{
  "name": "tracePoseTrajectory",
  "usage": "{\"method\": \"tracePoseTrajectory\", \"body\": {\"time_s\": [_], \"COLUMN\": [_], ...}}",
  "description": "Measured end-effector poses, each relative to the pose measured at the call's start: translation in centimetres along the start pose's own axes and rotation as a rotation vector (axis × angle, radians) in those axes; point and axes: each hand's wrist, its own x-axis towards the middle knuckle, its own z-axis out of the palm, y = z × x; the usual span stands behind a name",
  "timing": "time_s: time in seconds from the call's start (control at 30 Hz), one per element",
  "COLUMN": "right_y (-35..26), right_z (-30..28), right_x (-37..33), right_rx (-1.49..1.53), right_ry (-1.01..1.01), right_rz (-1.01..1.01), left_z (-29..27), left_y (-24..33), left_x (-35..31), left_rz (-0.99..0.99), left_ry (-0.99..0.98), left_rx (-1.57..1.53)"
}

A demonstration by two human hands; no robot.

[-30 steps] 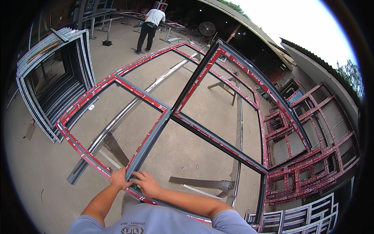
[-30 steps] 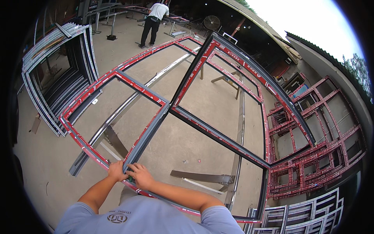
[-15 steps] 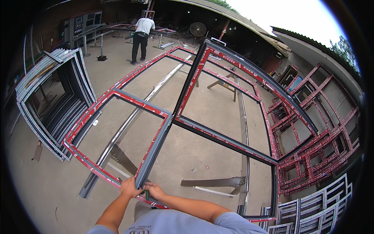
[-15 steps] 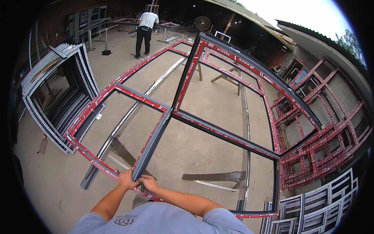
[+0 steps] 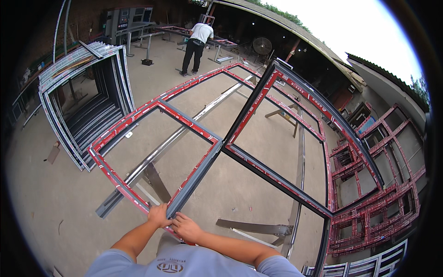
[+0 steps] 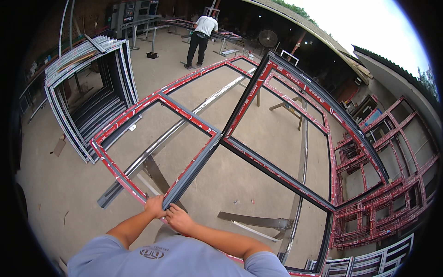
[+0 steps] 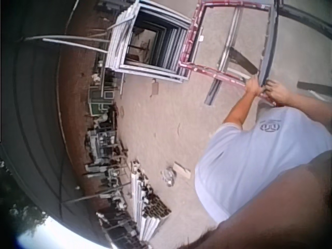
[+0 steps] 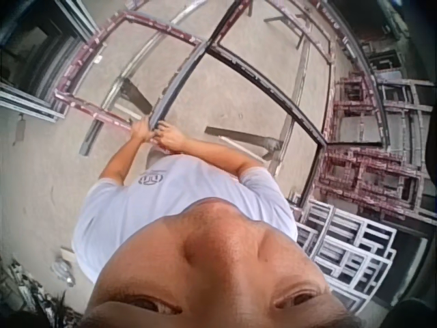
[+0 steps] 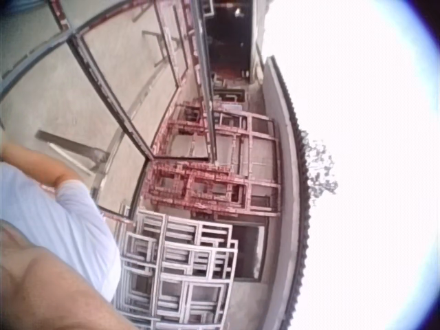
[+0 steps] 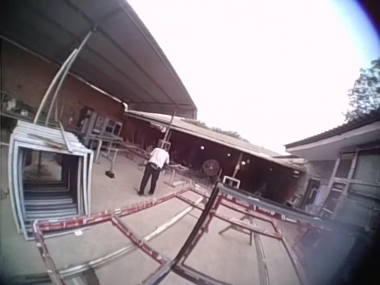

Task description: The person assembles a large window frame by inserting rubber seals into the frame grooves and securing joints with a screwdriver. The person uses a cordless drill to fasten screws and adjusts frame pieces to align them properly.

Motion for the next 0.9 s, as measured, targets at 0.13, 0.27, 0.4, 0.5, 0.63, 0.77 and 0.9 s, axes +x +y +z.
{"method": "tracePoseTrajectory", "body": {"time_s": [0.13, 0.27, 0.4, 0.5, 0.63, 0.77, 0.9], "right_y": [-0.6, 0.9, 1.2, 1.2, 2.7, 2.0, 1.3], "right_z": [1.0, 3.1, 4.9, 3.6, -0.3, -0.5, 1.2], "right_x": [0.2, 1.4, 0.9, -0.9, -3.2, -1.3, 0.1], "right_rx": [0.167, 1.225, 1.801, 0.983, -0.117, -0.085, -0.014], "right_ry": [-0.090, -0.206, -0.122, -0.044, 0.103, -0.159, -0.147], "right_rz": [0.339, 1.042, 1.157, 0.867, -0.078, -0.151, -0.030], "left_z": [0.1, 0.0, 0.1, 0.5, 1.0, 0.7, 0.6], "left_y": [0.0, 0.1, 0.0, -0.2, -0.2, -0.1, -0.1], "left_x": [-0.2, -0.3, -0.3, -0.2, -0.2, -0.2, -0.2], "left_rz": [0.007, 0.000, 0.014, 0.033, 0.035, 0.029, 0.025], "left_ry": [0.005, 0.009, 0.025, 0.064, 0.089, 0.065, 0.052], "left_rx": [0.007, 0.031, 0.010, 0.024, -0.008, 0.029, 0.060]}}
